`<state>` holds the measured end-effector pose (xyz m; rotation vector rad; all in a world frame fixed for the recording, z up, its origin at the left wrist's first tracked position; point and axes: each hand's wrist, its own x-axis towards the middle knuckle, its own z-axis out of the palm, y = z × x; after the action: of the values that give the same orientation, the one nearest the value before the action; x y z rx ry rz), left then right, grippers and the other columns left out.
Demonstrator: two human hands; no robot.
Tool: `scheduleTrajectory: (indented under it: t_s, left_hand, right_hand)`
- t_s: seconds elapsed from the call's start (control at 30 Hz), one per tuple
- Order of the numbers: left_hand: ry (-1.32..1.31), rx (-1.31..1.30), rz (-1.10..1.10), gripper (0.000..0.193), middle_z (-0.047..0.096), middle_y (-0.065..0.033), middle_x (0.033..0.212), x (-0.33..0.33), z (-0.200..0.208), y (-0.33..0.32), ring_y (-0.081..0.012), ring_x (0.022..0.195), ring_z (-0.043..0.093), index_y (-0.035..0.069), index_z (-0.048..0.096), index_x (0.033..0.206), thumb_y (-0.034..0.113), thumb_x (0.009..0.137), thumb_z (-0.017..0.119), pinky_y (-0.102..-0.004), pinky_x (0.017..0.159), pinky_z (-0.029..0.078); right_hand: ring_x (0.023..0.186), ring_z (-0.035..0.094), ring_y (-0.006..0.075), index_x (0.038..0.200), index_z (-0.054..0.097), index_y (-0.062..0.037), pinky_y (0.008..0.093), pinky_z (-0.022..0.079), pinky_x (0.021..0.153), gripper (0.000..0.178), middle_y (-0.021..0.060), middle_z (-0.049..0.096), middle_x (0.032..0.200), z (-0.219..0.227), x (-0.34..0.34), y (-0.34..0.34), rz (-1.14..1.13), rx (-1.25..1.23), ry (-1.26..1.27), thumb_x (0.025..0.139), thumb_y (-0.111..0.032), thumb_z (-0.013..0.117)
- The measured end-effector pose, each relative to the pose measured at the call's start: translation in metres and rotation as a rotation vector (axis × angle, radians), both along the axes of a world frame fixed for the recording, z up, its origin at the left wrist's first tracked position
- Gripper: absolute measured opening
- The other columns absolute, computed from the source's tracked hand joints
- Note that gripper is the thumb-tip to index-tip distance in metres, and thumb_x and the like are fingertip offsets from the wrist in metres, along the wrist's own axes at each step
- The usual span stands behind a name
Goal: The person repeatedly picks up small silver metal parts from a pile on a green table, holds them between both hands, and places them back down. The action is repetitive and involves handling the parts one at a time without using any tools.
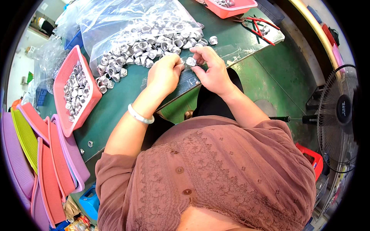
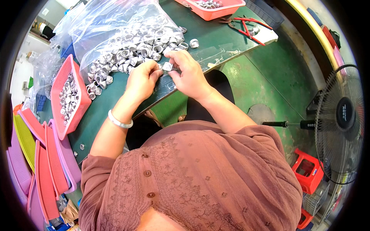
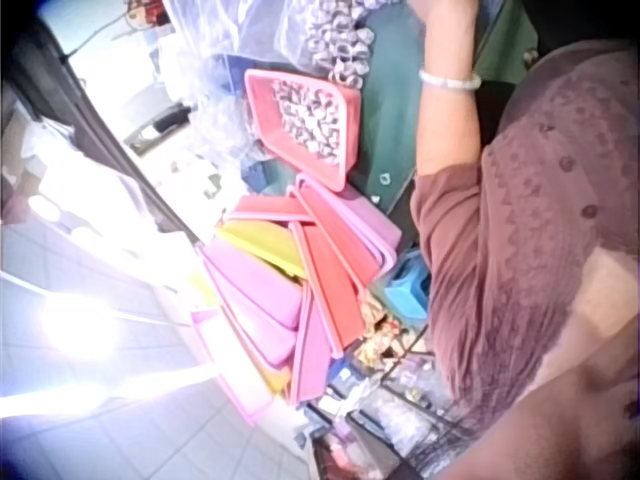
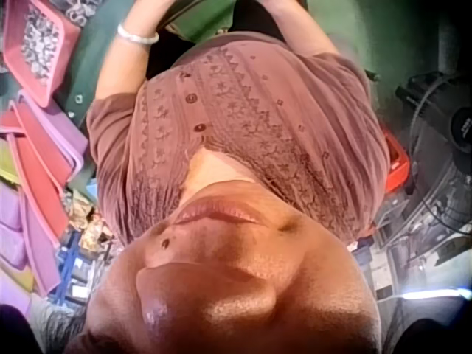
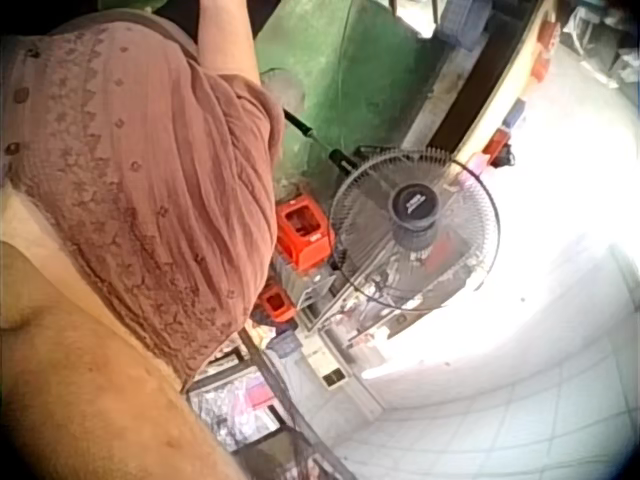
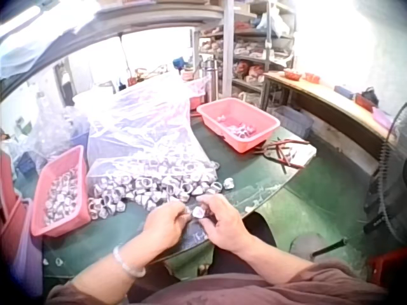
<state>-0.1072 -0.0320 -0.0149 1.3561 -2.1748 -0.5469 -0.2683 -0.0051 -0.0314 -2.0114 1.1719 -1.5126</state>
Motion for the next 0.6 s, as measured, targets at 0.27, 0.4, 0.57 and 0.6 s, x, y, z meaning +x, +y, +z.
scheduleTrajectory:
  t_s: [0.27, 0.4, 0.57, 0.6]
  left_hand:
    - [0.606, 0.36, 0.0, 0.009, 0.054, 0.0011, 0.068, 0.024, 0.004, 0.032, -0.0057, 0.058, 0.05, 0.005, 0.051, 0.082, 0.011, 0.085, 0.056, -0.0193, 0.053, 0.042]
    - [0.94, 0.441, -0.074, 0.009, 0.057, -0.0036, 0.076, 0.032, 0.0, 0.038, -0.0086, 0.066, 0.055, 0.003, 0.048, 0.081, 0.009, 0.087, 0.053, -0.0219, 0.06, 0.046]
    - [1.098, 0.479, -0.142, 0.008, 0.06, -0.0099, 0.09, 0.039, 0.004, 0.046, -0.014, 0.076, 0.06, 0.002, 0.048, 0.087, 0.009, 0.087, 0.052, -0.0259, 0.069, 0.05]
    - [1.105, 0.474, -0.148, 0.008, 0.059, -0.0103, 0.091, 0.039, 0.005, 0.047, -0.0146, 0.078, 0.06, 0.002, 0.048, 0.088, 0.009, 0.087, 0.052, -0.0264, 0.07, 0.05]
  right_hand:
    - [0.078, 0.052, 0.0175, 0.112, 0.046, -0.0027, 0.0264, 0.045, 0.069, 0.056, 0.0095, 0.048, 0.095, 0.002, 0.012, 0.004, 0.082, -0.126, -0.181, 0.061, 0.013, 0.062]
    - [0.085, 0.052, 0.0151, 0.121, 0.037, -0.0021, 0.0264, 0.045, 0.077, 0.061, 0.0094, 0.046, 0.101, 0.002, 0.017, 0.008, 0.292, -0.01, -0.371, 0.068, 0.013, 0.06]
    - [0.088, 0.051, 0.0144, 0.125, 0.032, -0.0048, 0.0258, 0.044, 0.081, 0.065, 0.0082, 0.047, 0.099, 0.012, 0.021, 0.01, 0.576, 0.331, -0.804, 0.068, 0.014, 0.059]
    - [0.089, 0.052, 0.0146, 0.125, 0.032, -0.0049, 0.0261, 0.044, 0.081, 0.065, 0.0083, 0.047, 0.099, 0.013, 0.022, 0.01, 0.582, 0.343, -0.81, 0.068, 0.014, 0.059]
